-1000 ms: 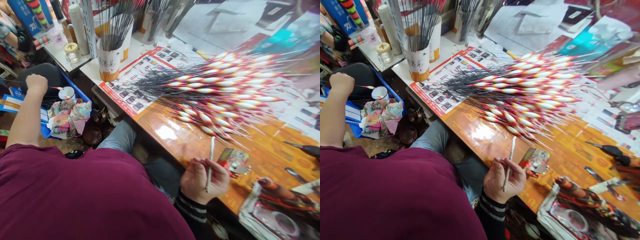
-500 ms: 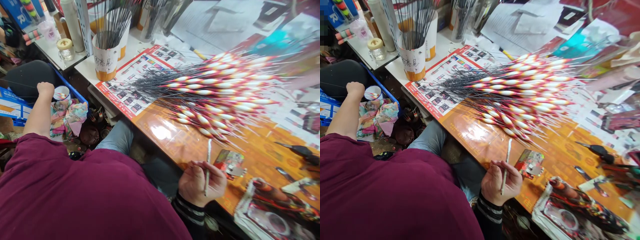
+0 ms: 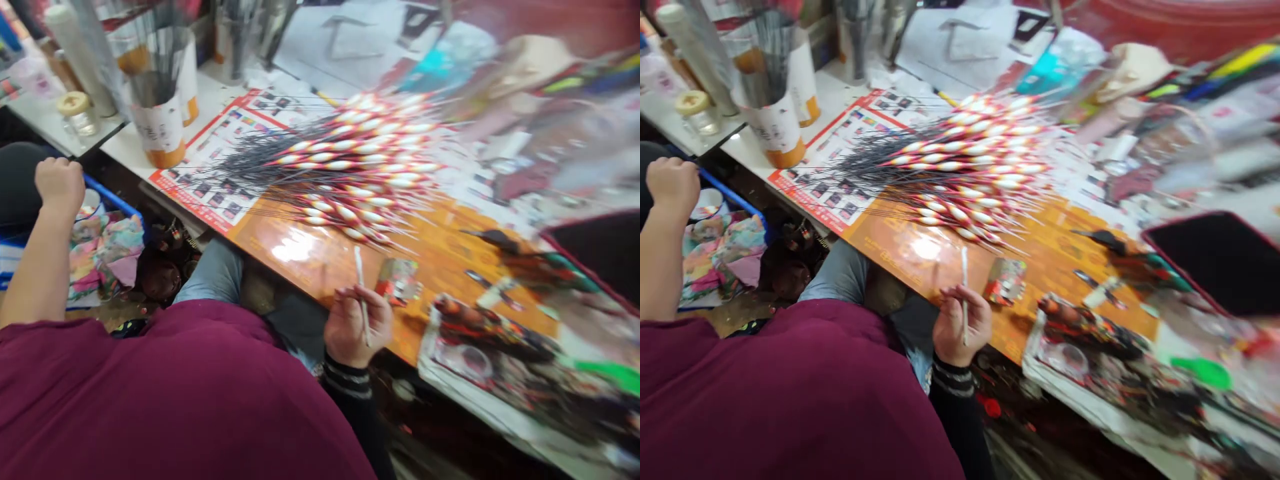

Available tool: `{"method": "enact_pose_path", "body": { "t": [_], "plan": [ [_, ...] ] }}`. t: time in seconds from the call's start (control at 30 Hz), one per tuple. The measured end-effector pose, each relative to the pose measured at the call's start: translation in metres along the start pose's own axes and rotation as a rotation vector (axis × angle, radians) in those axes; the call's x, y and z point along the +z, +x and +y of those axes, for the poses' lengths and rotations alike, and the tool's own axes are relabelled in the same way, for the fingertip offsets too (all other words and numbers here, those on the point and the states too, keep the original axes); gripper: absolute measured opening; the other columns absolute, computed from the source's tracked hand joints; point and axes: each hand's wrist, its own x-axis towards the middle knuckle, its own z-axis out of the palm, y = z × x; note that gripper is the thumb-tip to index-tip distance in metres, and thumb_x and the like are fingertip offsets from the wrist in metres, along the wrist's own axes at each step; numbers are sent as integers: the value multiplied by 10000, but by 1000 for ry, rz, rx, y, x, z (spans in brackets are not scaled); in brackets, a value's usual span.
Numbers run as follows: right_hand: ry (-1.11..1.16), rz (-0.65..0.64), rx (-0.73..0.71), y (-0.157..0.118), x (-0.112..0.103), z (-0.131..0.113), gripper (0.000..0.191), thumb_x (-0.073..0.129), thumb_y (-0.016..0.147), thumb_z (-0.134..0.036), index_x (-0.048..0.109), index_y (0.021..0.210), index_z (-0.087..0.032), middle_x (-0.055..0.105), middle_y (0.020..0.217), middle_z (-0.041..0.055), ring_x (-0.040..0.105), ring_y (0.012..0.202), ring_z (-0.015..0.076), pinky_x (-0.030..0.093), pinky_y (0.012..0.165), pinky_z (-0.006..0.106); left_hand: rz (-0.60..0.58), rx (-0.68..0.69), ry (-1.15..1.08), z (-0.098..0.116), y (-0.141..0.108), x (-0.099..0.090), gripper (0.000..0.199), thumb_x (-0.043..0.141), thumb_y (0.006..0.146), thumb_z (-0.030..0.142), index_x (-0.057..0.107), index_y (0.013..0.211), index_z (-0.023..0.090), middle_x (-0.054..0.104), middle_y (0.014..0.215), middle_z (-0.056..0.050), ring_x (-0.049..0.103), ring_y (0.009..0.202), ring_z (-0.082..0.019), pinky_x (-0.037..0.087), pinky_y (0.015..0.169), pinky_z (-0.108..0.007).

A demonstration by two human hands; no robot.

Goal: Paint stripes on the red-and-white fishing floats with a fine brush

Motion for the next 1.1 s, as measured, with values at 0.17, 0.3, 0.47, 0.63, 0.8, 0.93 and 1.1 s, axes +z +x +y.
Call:
{"method": "enact_pose_path", "body": {
  "t": [0.17, 0.3, 0.47, 0.63, 0.8, 0.93, 1.1],
  "plan": [
    [43, -56, 53, -3, 10, -7, 264, 758, 916, -477, 792, 1049, -251, 781, 863, 11, 750, 799, 148, 588, 695, 275, 232, 223, -62, 123, 20, 14, 395, 486, 1009, 459, 777, 946, 200, 765, 948, -115, 661, 948, -284, 495, 954, -478],
    [27, -86, 13, 5, 1, -11, 353, 662, 981, -537, 811, 1149, -265, 807, 897, 39, 735, 763, 160, 593, 670, 309, 247, 519, -424, 249, 30, 38, 319, 559, 1064, 442, 810, 1077, 246, 802, 1020, -86, 710, 973, -292, 534, 954, -486],
    [-73, 59, -122, 9, -41, -31, 382, 633, 989, -543, 818, 1168, -260, 808, 894, 47, 722, 767, 171, 579, 677, 328, -1, 667, -567, 377, 63, 79, 271, 530, 1068, 384, 771, 1042, 265, 773, 1077, -85, 687, 1049, -294, 530, 1012, -486],
    [-180, 453, -254, 9, -99, -53, 436, 664, 915, -583, 811, 1037, -191, 759, 784, 41, 673, 663, 162, 533, 597, 307, -201, 645, -511, 438, 97, 109, 161, 618, 989, 275, 704, 1113, 217, 697, 1221, -151, 597, 1272, -358, 478, 1141, -534],
    [-207, 788, -376, 11, -143, -73, 444, 668, 840, -573, 772, 953, -156, 700, 685, 20, 608, 585, 146, 479, 547, 293, -172, 573, -514, 446, 120, 125, 386, 756, 966, 486, 652, 1166, 173, 615, 1332, -190, 540, 1373, -419, 441, 1179, -582],
    [-194, 895, -457, 16, -159, -81, 422, 662, 804, -532, 764, 923, -140, 686, 641, 24, 557, 522, 136, 421, 514, 293, -152, 518, -562, 438, 138, 130, 615, 732, 947, 727, 654, 1189, 166, 607, 1376, -167, 574, 1357, -349, 480, 1120, -498],
    [-198, 917, -493, 25, -159, -84, 414, 631, 827, -518, 752, 938, -138, 664, 626, 14, 523, 492, 127, 392, 505, 292, -122, 505, -567, 436, 148, 134, 715, 577, 972, 816, 685, 1136, 128, 683, 1288, -125, 629, 1281, -269, 503, 1057, -421]
  ]
}}
